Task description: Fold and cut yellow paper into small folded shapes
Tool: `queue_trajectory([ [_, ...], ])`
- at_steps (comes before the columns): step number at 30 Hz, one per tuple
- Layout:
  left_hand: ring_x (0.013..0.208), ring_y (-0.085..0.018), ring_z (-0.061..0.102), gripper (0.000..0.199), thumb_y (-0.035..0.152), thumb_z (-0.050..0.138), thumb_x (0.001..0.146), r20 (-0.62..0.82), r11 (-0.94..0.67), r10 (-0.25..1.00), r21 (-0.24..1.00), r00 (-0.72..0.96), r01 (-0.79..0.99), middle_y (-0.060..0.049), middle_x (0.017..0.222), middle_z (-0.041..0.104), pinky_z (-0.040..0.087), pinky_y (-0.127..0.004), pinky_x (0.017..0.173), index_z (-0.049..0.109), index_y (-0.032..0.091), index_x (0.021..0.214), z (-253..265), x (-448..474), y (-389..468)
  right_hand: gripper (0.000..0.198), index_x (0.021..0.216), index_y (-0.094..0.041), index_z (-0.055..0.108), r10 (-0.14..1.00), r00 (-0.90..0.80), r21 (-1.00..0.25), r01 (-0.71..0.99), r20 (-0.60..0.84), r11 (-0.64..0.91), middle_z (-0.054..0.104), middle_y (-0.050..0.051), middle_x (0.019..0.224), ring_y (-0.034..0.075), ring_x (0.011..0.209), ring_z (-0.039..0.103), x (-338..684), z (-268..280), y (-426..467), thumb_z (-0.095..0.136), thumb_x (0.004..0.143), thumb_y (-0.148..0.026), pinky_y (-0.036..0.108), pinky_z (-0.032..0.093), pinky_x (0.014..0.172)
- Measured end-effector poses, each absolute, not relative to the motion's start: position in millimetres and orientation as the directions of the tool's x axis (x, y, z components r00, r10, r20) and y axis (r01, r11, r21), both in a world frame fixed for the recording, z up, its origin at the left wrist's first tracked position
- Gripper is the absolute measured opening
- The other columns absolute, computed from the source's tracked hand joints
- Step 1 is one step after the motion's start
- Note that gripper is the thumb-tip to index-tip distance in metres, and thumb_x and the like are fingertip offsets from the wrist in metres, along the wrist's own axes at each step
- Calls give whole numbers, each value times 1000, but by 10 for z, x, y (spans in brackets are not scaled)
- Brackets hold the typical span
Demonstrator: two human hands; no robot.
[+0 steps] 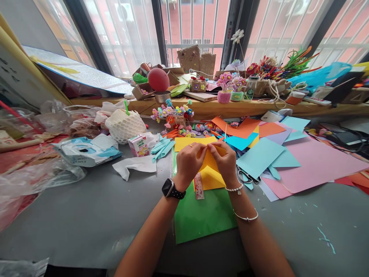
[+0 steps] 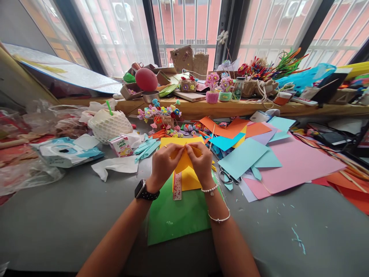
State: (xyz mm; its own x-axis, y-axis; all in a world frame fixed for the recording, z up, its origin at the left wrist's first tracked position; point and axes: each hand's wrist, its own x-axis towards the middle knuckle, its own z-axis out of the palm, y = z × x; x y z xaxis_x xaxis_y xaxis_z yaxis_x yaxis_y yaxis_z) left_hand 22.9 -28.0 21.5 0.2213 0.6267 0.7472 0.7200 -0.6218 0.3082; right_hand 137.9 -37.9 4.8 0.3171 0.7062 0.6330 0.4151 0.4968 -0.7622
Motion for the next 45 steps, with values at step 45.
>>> queue_trajectory([
  [45,66,-13,57,15,26,49,76,758,-658,644,480,103,581,-3,70,64,42,-24,61,61,17,74,146,274,-311,16,72,-19,62,780,289,-827,287,555,482,62,2,75,14,72,57,1407,107,-418,55,71,-33,30,45,69],
])
